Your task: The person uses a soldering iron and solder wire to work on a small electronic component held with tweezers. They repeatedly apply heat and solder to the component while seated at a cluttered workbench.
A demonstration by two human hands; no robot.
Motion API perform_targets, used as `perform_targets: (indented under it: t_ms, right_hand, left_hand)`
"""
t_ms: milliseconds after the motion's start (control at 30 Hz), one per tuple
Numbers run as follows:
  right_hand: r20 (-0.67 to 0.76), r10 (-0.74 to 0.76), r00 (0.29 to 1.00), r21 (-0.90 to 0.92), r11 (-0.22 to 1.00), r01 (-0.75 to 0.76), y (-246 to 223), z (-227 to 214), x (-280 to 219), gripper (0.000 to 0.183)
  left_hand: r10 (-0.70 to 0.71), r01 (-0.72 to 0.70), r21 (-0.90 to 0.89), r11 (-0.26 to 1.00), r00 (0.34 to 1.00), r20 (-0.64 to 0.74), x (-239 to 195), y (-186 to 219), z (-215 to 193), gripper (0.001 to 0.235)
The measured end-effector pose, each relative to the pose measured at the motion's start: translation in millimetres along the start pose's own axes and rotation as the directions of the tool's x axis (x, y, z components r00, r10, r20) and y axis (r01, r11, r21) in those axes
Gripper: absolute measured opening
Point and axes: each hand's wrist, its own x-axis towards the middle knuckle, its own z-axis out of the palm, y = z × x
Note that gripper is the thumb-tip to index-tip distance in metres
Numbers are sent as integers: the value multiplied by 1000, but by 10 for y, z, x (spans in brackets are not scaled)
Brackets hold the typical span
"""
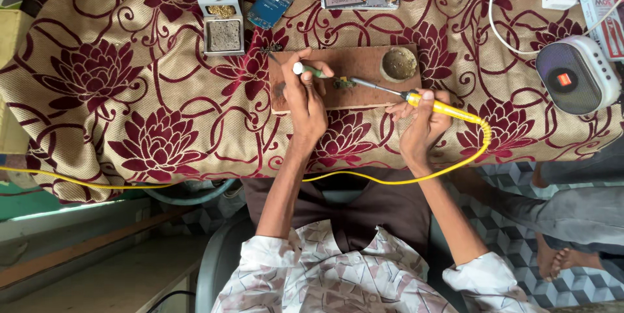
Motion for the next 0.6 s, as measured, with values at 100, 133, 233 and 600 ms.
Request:
perform_targets:
  t_ms: [100,133,233,600]
  right_hand:
    - [-29,20,999,7,1000,-19,-6,-9,-38,29]
    - [-27,19,999,39,999,-18,-2,-9,-45,30]
    - [-6,18,1000,114,993,-17,5,-24,-22,30]
    - [73,22,997,72,997,-28,4,-37,11,28]
  left_hand:
    - [-18,18,-10,1000,1000,-1,-27,4,-19,33]
    - [-32,31,-36,999,999,-9,-30,0,-23,34]
    - [-50,48,-88,995,999,-21,-20,-20,-4,36]
    - [-40,41,48,998,999,-9,-10,-19,-4,38]
